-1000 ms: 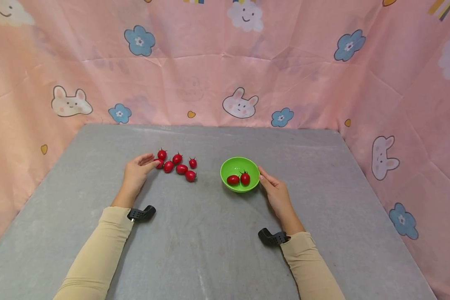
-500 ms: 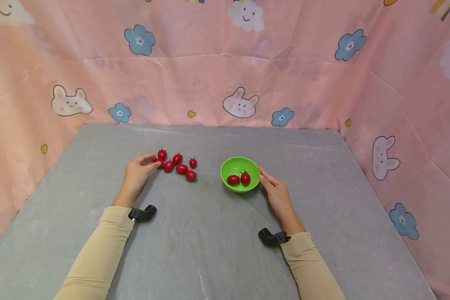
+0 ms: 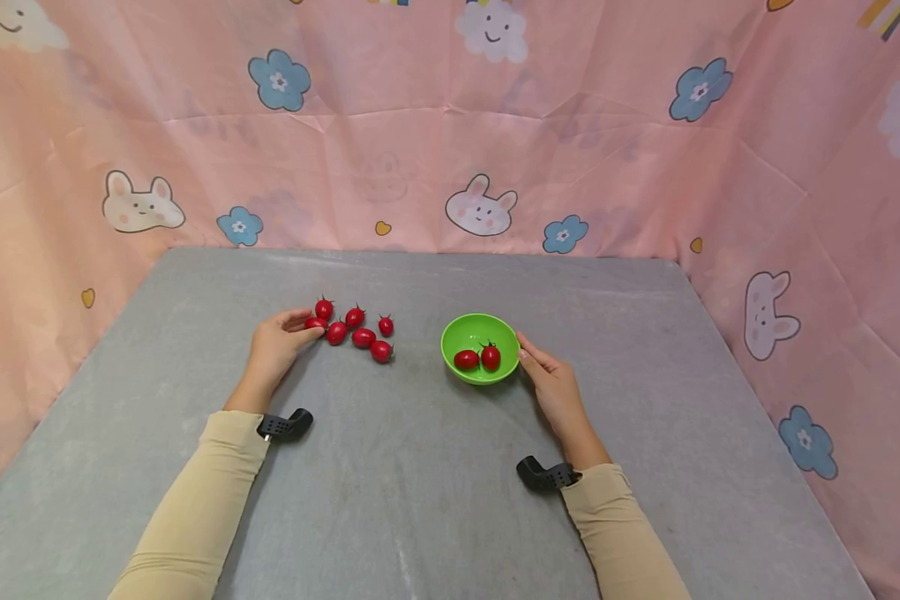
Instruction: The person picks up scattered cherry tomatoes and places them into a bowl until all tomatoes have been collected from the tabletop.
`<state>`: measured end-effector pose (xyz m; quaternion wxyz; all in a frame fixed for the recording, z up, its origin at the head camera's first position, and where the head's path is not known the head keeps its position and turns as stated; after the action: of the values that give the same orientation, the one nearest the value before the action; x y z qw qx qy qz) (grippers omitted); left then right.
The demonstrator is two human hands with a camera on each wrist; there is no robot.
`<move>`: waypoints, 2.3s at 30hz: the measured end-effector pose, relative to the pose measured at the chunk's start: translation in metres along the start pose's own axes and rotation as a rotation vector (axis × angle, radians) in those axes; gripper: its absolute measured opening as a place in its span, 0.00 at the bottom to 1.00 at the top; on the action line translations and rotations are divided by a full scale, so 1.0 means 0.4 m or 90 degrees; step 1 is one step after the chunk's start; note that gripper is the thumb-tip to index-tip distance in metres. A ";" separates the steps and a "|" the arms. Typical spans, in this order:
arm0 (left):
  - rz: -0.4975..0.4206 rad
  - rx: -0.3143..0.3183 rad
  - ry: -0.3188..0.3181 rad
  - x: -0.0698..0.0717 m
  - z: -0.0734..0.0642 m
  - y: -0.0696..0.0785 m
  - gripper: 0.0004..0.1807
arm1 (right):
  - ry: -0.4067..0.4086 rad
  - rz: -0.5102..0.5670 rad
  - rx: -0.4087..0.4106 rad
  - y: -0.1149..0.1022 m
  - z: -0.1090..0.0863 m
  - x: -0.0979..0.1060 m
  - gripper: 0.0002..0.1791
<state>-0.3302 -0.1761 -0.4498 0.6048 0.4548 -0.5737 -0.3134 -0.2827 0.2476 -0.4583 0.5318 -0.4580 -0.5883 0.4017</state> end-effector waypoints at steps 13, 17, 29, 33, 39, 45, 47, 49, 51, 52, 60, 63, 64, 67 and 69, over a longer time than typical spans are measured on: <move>0.027 0.001 -0.008 -0.002 -0.005 0.004 0.25 | -0.003 0.001 -0.002 -0.002 -0.002 -0.002 0.27; 0.033 0.000 -0.011 -0.004 -0.006 0.004 0.25 | -0.004 0.000 0.000 -0.004 -0.002 -0.001 0.27; 0.020 0.008 -0.012 -0.005 -0.008 0.002 0.24 | -0.010 0.004 0.004 -0.008 -0.005 -0.003 0.27; 0.011 0.009 -0.006 -0.003 -0.007 -0.001 0.23 | -0.007 0.000 0.006 -0.006 -0.004 -0.002 0.27; 0.023 0.006 -0.001 -0.003 -0.003 0.002 0.22 | -0.003 0.000 0.011 -0.003 0.000 0.000 0.27; 0.012 0.013 0.002 -0.003 -0.005 0.001 0.22 | -0.004 0.006 0.004 -0.001 -0.002 0.000 0.27; 0.008 0.021 0.006 0.001 -0.007 -0.001 0.22 | -0.004 0.001 0.001 -0.001 -0.002 0.000 0.27; 0.006 0.031 0.012 0.005 -0.010 -0.002 0.23 | -0.003 -0.003 0.000 -0.001 -0.003 0.001 0.27; 0.004 0.038 0.014 0.007 -0.011 0.000 0.25 | -0.002 -0.010 0.003 -0.003 -0.002 0.002 0.27; 0.002 0.041 0.013 0.008 -0.012 0.001 0.25 | -0.001 -0.011 0.004 -0.003 -0.002 0.003 0.27; -0.030 0.028 0.020 -0.001 -0.012 0.029 0.25 | 0.000 -0.015 0.009 -0.002 0.003 0.004 0.27; -0.045 0.024 0.015 -0.019 -0.015 0.042 0.24 | 0.001 -0.017 0.009 -0.002 0.004 0.004 0.27; -0.055 0.023 0.011 -0.027 -0.016 0.047 0.24 | 0.001 -0.016 0.008 -0.003 0.003 0.004 0.27; -0.075 0.012 -0.003 -0.052 -0.021 0.064 0.24 | -0.001 -0.012 0.008 -0.004 0.003 0.003 0.27; -0.087 0.001 -0.005 -0.064 -0.025 0.076 0.24 | -0.003 -0.011 0.005 -0.004 0.002 0.001 0.27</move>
<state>-0.3286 -0.1392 -0.4320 0.5794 0.4922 -0.5441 -0.3549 -0.2835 0.2477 -0.4565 0.5356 -0.4497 -0.5919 0.4008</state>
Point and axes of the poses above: each hand's wrist, its own z-axis towards the middle knuckle, its own x-axis out of the back of the hand, y = z × x, the point moved 10 cm from there along z, towards the middle knuckle, and after that the axes turned 1 degree about -y, right-handed, at the moved point
